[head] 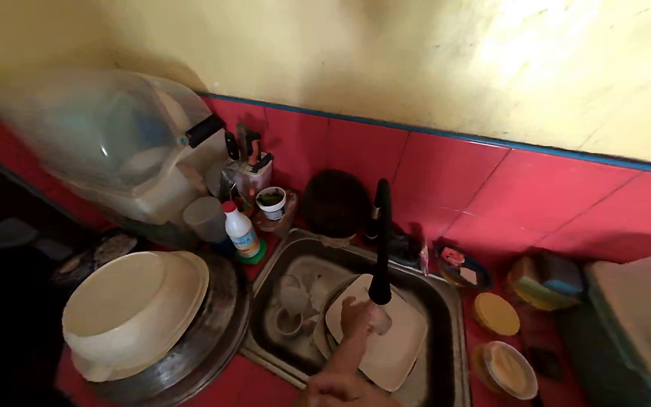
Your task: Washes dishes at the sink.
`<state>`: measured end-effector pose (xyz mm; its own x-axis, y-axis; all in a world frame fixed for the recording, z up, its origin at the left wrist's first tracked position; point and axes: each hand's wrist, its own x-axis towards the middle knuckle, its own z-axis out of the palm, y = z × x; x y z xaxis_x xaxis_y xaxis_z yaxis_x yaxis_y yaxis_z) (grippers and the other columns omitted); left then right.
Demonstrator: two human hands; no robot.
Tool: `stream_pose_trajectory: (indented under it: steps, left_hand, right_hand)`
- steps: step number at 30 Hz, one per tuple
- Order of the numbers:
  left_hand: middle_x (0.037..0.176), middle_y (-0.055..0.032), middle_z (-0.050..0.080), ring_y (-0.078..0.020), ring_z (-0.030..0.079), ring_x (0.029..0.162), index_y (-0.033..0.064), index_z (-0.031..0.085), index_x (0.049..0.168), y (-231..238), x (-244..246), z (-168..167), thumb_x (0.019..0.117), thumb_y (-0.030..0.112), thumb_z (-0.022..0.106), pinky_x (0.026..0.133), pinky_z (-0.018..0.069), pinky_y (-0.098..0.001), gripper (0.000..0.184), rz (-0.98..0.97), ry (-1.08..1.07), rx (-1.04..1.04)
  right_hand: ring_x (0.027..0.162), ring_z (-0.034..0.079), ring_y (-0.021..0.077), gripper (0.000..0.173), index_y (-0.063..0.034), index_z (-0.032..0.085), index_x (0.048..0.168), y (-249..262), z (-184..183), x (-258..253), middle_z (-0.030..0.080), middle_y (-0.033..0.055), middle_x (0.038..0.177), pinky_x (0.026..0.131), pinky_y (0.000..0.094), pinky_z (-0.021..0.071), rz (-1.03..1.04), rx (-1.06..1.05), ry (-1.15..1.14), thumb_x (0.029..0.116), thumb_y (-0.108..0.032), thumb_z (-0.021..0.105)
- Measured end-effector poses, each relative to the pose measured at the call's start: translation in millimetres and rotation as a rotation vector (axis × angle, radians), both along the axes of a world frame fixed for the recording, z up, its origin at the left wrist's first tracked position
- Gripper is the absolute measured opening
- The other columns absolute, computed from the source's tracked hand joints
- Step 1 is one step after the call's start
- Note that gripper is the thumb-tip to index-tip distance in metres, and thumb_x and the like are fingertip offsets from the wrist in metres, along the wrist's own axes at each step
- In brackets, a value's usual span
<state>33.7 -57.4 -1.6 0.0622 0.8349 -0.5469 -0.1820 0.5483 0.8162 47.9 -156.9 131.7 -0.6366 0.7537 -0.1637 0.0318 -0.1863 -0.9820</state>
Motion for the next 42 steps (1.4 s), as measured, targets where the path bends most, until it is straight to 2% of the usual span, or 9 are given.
stream_pose_trajectory:
  steps: [6, 11, 15, 20, 24, 28, 32, 39, 42]
  left_hand:
    - [0.118, -0.0169, 0.060, -0.0231, 0.065, 0.093, 0.0097, 0.045, 0.140, 12, -3, 17, 0.1034, 0.059, 0.042, 0.076, 0.0570, -0.0336, 0.062, 0.189, -0.612, -0.565]
    - [0.137, -0.0244, 0.057, -0.0320, 0.062, 0.117, -0.0021, 0.043, 0.146, 7, -9, 20, 0.0912, 0.011, 0.076, 0.094, 0.0543, -0.0459, 0.065, -0.212, 0.018, 0.037]
    - [0.142, -0.0212, 0.056, -0.0319, 0.056, 0.131, -0.0012, 0.052, 0.144, 5, -11, 8, 0.0737, 0.019, 0.088, 0.110, 0.0460, -0.0453, 0.081, -0.314, 0.557, 0.539]
    - [0.132, -0.0263, 0.057, -0.0314, 0.065, 0.104, -0.0002, 0.036, 0.149, 12, -4, 24, 0.1062, 0.032, 0.055, 0.085, 0.0562, -0.0418, 0.057, 0.212, -0.301, -0.255]
    - [0.125, -0.0209, 0.058, -0.0262, 0.065, 0.097, 0.0071, 0.039, 0.146, 17, -6, 29, 0.1027, 0.056, 0.047, 0.080, 0.0570, -0.0351, 0.066, 0.295, -0.602, -0.556]
    - [0.135, -0.0245, 0.057, -0.0318, 0.063, 0.116, -0.0042, 0.043, 0.145, 11, -14, 15, 0.0929, 0.009, 0.072, 0.092, 0.0559, -0.0442, 0.061, -0.133, -0.026, 0.077]
    - [0.147, -0.0174, 0.055, -0.0294, 0.054, 0.135, 0.0028, 0.050, 0.147, 11, -19, 16, 0.0793, 0.023, 0.084, 0.113, 0.0437, -0.0443, 0.078, -0.457, 0.642, 0.577]
    - [0.138, -0.0220, 0.053, -0.0282, 0.064, 0.109, 0.0085, 0.036, 0.151, 17, -13, 40, 0.1044, 0.046, 0.050, 0.086, 0.0565, -0.0352, 0.061, 0.334, -0.599, -0.547]
    - [0.132, -0.0224, 0.056, -0.0262, 0.065, 0.103, 0.0042, 0.038, 0.147, 20, -12, 34, 0.1050, 0.046, 0.049, 0.082, 0.0572, -0.0334, 0.060, 0.308, -0.650, -0.545]
  right_hand:
    - [0.102, 0.070, 0.0408, 0.036, -0.0004, 0.067, 0.121, -9, -40, 70, 0.072, 0.0233, 0.106, 0.089, 0.0616, 0.0532, -0.026, 0.159, -0.984, 0.1036, -0.030, 0.056]
    - [0.119, 0.062, 0.0473, 0.046, -0.0016, 0.061, 0.135, -17, -52, 97, 0.066, 0.0281, 0.124, 0.096, 0.0655, 0.0484, 0.020, -0.072, -1.335, 0.1045, -0.036, 0.054]
    - [0.119, 0.062, 0.0480, 0.048, -0.0014, 0.057, 0.139, -16, -60, 106, 0.064, 0.0283, 0.127, 0.096, 0.0657, 0.0484, 0.028, -0.115, -1.338, 0.1053, -0.035, 0.054]
    - [0.121, 0.061, 0.0461, 0.048, -0.0052, 0.056, 0.141, -8, -72, 104, 0.064, 0.0261, 0.130, 0.097, 0.0646, 0.0487, 0.019, -0.134, -1.325, 0.1052, -0.037, 0.053]
    - [0.123, 0.061, 0.0441, 0.046, -0.0070, 0.057, 0.141, -2, -80, 96, 0.063, 0.0246, 0.132, 0.098, 0.0634, 0.0482, 0.019, -0.138, -1.314, 0.1050, -0.036, 0.054]
    - [0.121, 0.061, 0.0467, 0.045, -0.0050, 0.060, 0.138, -8, -89, 95, 0.064, 0.0261, 0.129, 0.097, 0.0660, 0.0483, -0.003, -0.091, -1.283, 0.1043, -0.034, 0.055]
    - [0.120, 0.062, 0.0462, 0.044, -0.0050, 0.061, 0.137, -10, -93, 95, 0.065, 0.0257, 0.128, 0.096, 0.0656, 0.0488, -0.005, -0.074, -1.292, 0.1037, -0.033, 0.056]
    - [0.107, 0.068, 0.0400, 0.032, -0.0012, 0.067, 0.121, 9, -117, 102, 0.070, 0.0226, 0.111, 0.092, 0.0604, 0.0521, -0.182, -0.033, -1.075, 0.1037, -0.026, 0.055]
    - [0.085, 0.070, 0.0256, 0.022, 0.0040, 0.068, 0.108, 20, -144, 103, 0.070, 0.0166, 0.094, 0.081, 0.0442, 0.0576, -0.489, -0.120, -0.700, 0.1018, -0.013, 0.056]
